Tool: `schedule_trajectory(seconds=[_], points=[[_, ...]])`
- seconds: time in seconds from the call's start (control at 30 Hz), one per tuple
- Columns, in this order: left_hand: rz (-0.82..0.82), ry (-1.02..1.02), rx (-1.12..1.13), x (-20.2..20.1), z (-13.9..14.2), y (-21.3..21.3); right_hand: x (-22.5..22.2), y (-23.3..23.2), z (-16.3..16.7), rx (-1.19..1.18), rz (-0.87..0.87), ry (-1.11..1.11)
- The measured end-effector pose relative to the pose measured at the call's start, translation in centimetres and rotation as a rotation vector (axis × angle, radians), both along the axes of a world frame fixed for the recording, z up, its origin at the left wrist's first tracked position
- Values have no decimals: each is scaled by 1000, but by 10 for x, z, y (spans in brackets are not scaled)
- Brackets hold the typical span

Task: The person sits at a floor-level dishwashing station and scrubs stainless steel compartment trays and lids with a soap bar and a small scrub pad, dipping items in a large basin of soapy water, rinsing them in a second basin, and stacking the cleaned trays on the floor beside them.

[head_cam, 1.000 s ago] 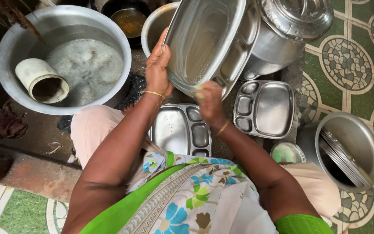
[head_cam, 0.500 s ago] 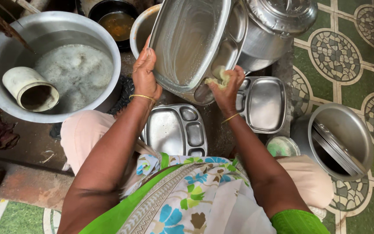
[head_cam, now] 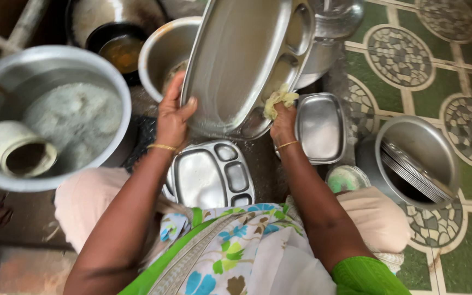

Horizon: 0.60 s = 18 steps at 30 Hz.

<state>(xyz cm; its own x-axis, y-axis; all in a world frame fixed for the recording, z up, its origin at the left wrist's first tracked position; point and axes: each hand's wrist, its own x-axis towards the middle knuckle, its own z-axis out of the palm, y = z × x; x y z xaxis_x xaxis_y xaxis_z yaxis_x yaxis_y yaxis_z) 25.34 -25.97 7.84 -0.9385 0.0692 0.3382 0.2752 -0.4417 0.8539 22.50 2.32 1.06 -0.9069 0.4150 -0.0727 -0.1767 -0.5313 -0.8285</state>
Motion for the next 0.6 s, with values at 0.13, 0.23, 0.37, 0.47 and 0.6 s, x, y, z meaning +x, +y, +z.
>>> schedule_trajectory(seconds=[0.13,0.23,0.37,0.47,0.6], points=[[-144,-241,-148,-1,16,-22,-2,26,10,166,-40,51],[-174,-327,-218,-2,19,-27,-3,43,15,331,-3,139],[-34,-601,-178,6,19,-35,-7,66,16,386,0,245],[-156,-491,-188,13,22,-43,-8,80,18,514,-84,269],[-400,-293,-422,14,27,-51,0,76,27,598,0,344]])
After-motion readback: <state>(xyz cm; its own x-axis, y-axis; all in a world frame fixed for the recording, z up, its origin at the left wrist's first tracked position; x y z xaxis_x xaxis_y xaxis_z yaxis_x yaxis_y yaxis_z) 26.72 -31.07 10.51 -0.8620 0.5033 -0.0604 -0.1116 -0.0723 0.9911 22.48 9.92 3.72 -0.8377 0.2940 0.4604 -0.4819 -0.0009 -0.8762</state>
